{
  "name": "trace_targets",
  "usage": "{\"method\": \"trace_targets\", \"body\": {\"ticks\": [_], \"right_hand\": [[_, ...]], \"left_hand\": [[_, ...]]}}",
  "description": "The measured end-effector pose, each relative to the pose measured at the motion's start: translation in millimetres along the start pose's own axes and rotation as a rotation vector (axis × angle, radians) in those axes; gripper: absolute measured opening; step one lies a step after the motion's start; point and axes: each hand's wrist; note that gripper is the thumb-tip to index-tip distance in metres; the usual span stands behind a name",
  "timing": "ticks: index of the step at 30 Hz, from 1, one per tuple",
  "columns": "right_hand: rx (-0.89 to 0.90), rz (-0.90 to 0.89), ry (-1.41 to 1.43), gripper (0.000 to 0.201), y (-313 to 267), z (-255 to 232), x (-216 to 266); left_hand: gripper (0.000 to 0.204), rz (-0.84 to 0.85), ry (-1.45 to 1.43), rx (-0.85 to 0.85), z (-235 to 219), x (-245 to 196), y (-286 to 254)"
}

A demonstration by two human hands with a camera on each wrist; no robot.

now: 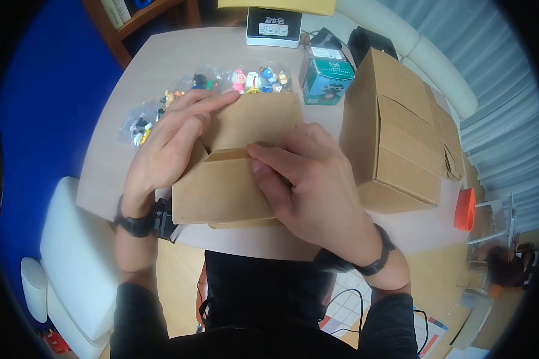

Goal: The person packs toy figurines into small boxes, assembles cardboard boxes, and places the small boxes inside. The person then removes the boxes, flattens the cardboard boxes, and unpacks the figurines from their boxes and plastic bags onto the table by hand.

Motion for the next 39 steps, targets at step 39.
{"method": "trace_targets", "body": {"ticks": [39], "right_hand": [[-0.140,-0.458,0.726,0.063,-27,5,3]], "left_hand": [[0.079,0.012,-1.166,-0.272,-2,3,-124]]}}
Point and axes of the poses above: each hand's wrist, its own y-axis towards the middle knuckle, its own z-axis out of the palm, x = y × z, and after that the axes turned 12 degrees about x, right-handed
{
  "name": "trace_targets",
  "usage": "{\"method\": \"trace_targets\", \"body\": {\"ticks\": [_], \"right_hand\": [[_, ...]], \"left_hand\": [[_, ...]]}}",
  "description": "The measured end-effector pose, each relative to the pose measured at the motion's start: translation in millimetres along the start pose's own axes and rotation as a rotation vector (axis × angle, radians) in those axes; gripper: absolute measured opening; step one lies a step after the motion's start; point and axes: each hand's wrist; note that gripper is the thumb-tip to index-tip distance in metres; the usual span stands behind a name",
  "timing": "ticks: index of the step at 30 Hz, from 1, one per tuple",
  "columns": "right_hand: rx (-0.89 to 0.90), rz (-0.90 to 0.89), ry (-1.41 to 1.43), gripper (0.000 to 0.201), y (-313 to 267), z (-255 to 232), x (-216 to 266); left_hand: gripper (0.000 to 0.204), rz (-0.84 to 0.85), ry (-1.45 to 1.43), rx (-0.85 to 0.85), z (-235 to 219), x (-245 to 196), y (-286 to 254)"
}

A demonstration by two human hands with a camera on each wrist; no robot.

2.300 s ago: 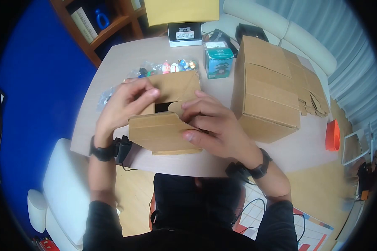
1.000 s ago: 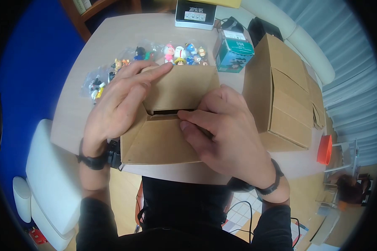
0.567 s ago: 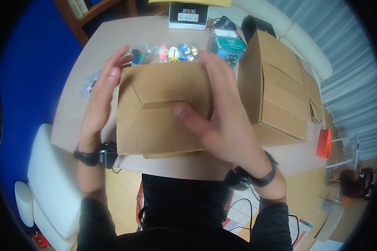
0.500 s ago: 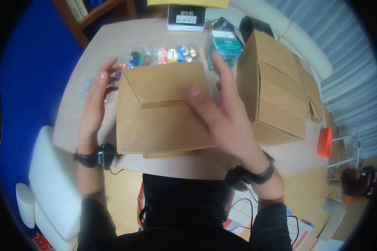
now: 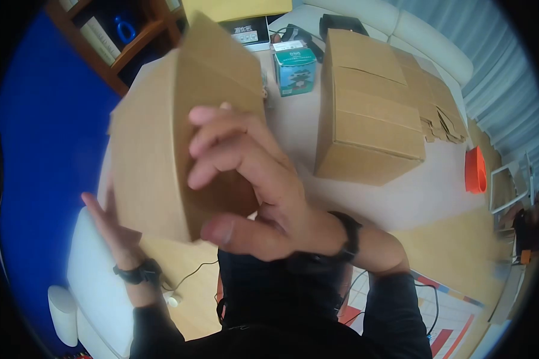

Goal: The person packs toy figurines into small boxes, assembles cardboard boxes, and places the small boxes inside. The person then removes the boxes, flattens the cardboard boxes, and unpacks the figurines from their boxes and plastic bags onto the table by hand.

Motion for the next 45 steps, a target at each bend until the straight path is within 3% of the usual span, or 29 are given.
{"method": "trace_targets", "body": {"ticks": [2,3,4,5,7,9,13,16,18,20,22,24,25,29,31,33,35,40,42,45], "right_hand": [[-0.030,-0.256,-0.054,0.052,-5,4,-27],[-0.176,-0.162,0.027,0.044,-4,18,-25],[-0.179,-0.165,0.025,0.044,-8,19,-31],[-0.210,-0.152,0.066,0.033,-12,21,-40],[-0.245,-0.133,0.105,0.025,-23,22,-49],[-0.353,-0.049,0.347,0.022,-31,20,-49],[-0.387,0.128,0.441,0.021,-27,5,-32],[-0.246,0.104,0.246,0.029,-11,-17,-10],[-0.190,0.245,0.073,0.044,5,-28,4],[-0.090,0.329,-0.077,0.050,12,-36,0],[0.017,0.407,-0.225,0.057,14,-40,-7],[0.105,0.332,-0.516,0.064,14,-40,-20],[0.113,0.329,-0.519,0.064,16,-39,-21],[0.070,0.292,-0.597,0.068,23,-33,-15],[0.087,0.273,-0.639,0.069,26,-35,-9],[0.241,0.351,-0.773,0.060,28,-39,-4],[0.273,0.378,-0.759,0.052,35,-41,-1],[0.480,0.383,-0.849,0.030,41,-52,7],[0.513,0.212,-0.922,0.017,35,-46,16],[0.520,0.141,-0.805,0.016,26,-37,28]], "left_hand": [[0.082,0.027,-0.031,-0.168,3,7,14],[0.082,0.047,-0.101,-0.037,-17,17,17],[0.082,0.066,-0.174,0.092,-31,24,21],[0.082,0.066,-0.174,0.096,-30,26,25],[0.078,-0.004,-0.073,-0.168,-23,33,32],[0.076,-0.005,-0.041,-0.238,-21,37,39],[0.067,-0.011,0.067,-0.323,-17,46,54],[0.064,0.037,0.227,-0.383,-13,43,75],[0.063,0.083,0.197,-0.402,-14,33,88],[0.060,0.197,0.477,-0.376,-22,28,104],[0.051,0.223,0.499,-0.361,-35,29,120],[0.044,0.091,0.388,-0.212,-52,33,129],[0.035,0.074,0.340,-0.213,-57,36,131],[0.031,0.025,0.355,-0.130,-77,32,122],[0.038,-0.033,0.967,-0.002,-78,14,112],[0.044,-0.089,1.013,-0.003,-56,-8,108],[0.053,-0.115,1.113,0.024,-37,-18,107],[0.046,-0.149,1.238,-0.020,-8,-10,122],[0.036,-0.116,1.111,0.044,-9,0,129],[0.026,-0.185,0.926,0.092,-7,11,135]]}}
Point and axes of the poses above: each hand's wrist, its own y-axis towards the middle knuckle, its own z-axis out of the palm, x = y × z, and after that the axes turned 12 degrees about x, right-handed
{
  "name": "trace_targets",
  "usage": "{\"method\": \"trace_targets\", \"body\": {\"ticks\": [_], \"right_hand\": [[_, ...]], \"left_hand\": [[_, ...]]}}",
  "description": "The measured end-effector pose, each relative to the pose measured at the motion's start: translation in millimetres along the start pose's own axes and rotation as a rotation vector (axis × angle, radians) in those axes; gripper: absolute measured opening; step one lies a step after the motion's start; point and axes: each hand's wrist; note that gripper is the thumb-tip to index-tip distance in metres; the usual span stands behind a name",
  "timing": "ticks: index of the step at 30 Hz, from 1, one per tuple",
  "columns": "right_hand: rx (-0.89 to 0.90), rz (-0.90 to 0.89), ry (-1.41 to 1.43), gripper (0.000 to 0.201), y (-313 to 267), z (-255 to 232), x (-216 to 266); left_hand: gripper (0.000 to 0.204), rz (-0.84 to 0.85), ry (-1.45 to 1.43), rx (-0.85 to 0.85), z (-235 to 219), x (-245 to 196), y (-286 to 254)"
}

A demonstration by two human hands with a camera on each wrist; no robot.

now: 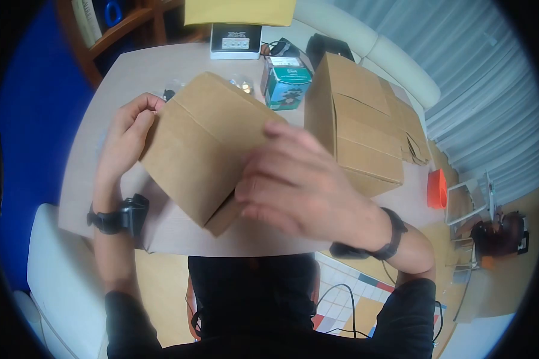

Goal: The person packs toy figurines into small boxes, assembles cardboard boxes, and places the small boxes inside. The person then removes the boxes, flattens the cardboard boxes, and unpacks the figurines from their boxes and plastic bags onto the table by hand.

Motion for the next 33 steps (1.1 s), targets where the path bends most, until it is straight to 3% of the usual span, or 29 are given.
{"method": "trace_targets", "body": {"ticks": [7,10,12,13,15,17,19,21,22,24,25,26,27,29,33], "right_hand": [[0.018,-0.089,0.101,0.024,1,3,14],[-0.074,-0.146,-0.077,0.021,2,11,20],[-0.200,-0.515,-0.512,0.024,-6,19,15],[-0.198,-0.525,-0.512,0.024,-7,17,10],[-0.361,-0.673,-0.376,0.034,-11,6,-3],[-0.034,-0.130,-0.258,0.035,-8,-43,-4],[0.029,0.182,-0.129,0.040,17,-58,-33],[0.201,0.496,-0.052,0.043,46,-63,-65],[0.226,0.467,-0.147,0.041,47,-58,-91],[0.251,0.429,-0.243,0.040,45,-44,-142],[0.380,0.476,-0.295,0.045,45,-38,-163],[0.511,0.522,-0.346,0.050,52,-36,-171],[0.513,0.517,-0.343,0.050,56,-35,-176],[0.660,0.715,-0.258,0.061,62,-30,-182],[0.651,0.717,-0.346,0.065,62,-27,-200]], "left_hand": [[0.023,0.164,-0.325,-0.023,18,8,16],[0.025,0.218,-0.419,-0.028,18,13,26],[0.029,0.287,-0.493,-0.152,17,11,28],[0.029,0.287,-0.494,-0.163,14,13,27],[0.033,0.298,-0.584,-0.379,13,19,29],[0.033,1.035,-0.782,0.467,-28,89,66],[0.033,0.986,-0.817,0.451,-27,104,62],[0.050,0.968,-1.036,0.317,-18,94,50],[0.069,0.846,-1.134,0.273,-13,99,53],[0.073,0.782,-1.159,0.223,-7,95,49],[0.076,0.717,-1.187,0.176,-3,92,47],[0.076,0.621,-1.131,0.092,-1,85,42],[0.076,0.617,-1.130,0.087,0,82,42],[0.076,0.585,-1.102,0.123,2,79,39],[0.076,0.575,-1.148,0.182,6,79,41]]}}
Point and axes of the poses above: each hand's wrist, its own y-axis towards the middle knuckle, its own z-axis out of the palm, x = y × z, and after that the axes turned 12 degrees about x, right-handed
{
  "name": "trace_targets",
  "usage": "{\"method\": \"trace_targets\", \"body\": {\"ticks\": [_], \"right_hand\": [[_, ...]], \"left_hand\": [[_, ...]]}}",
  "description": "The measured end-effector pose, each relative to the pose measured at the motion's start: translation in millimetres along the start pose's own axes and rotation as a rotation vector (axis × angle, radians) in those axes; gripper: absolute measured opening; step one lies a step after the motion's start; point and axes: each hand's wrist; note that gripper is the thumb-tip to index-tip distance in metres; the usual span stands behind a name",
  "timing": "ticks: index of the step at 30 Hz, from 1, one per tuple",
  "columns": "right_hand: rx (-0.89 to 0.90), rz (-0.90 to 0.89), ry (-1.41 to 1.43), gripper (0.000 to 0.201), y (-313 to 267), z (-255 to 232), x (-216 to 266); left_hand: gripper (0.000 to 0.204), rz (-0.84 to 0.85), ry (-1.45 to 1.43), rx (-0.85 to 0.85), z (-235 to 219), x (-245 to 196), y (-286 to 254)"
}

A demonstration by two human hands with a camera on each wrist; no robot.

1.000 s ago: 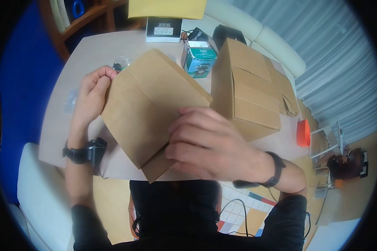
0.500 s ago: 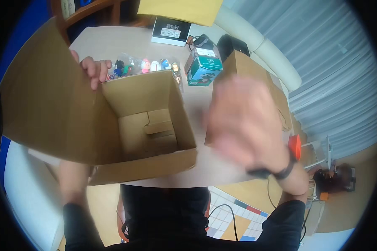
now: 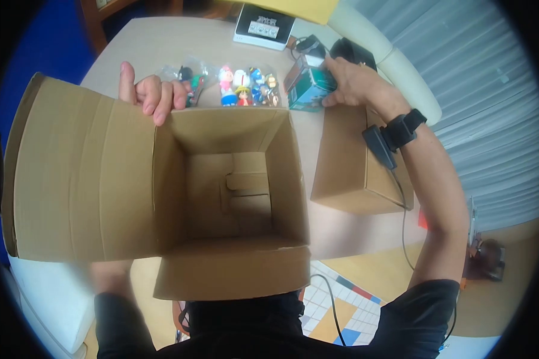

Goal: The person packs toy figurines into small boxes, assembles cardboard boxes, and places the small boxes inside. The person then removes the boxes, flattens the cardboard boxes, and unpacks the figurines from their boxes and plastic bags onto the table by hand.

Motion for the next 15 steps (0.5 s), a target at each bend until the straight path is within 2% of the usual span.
{"method": "trace_targets", "body": {"ticks": [2,4,7,12,14,15], "right_hand": [[0.021,0.005,-0.022,0.064,0,0,1],[0.048,0.005,-0.044,0.062,2,3,3],[-0.066,-0.049,-0.026,0.055,1,7,3],[-0.086,-0.023,-0.048,0.049,-5,-2,14],[0.035,0.052,-0.050,0.055,-4,-1,15],[0.023,0.021,-0.078,0.058,-5,1,15]], "left_hand": [[0.075,0.001,-0.071,0.055,1,3,0],[0.075,-0.045,-0.027,0.024,1,0,-2],[0.076,-0.076,0.019,0.039,-2,3,-2],[0.077,-0.086,-0.074,0.103,-2,3,0],[0.078,-0.093,-0.075,0.100,-2,3,-1],[0.078,-0.093,-0.074,0.100,-1,3,-2]]}}
Point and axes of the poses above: each hand's wrist, its own y-axis towards the middle knuckle, its own z-axis out of the palm, x = y × z, and after that the axes turned 12 degrees about x, right-handed
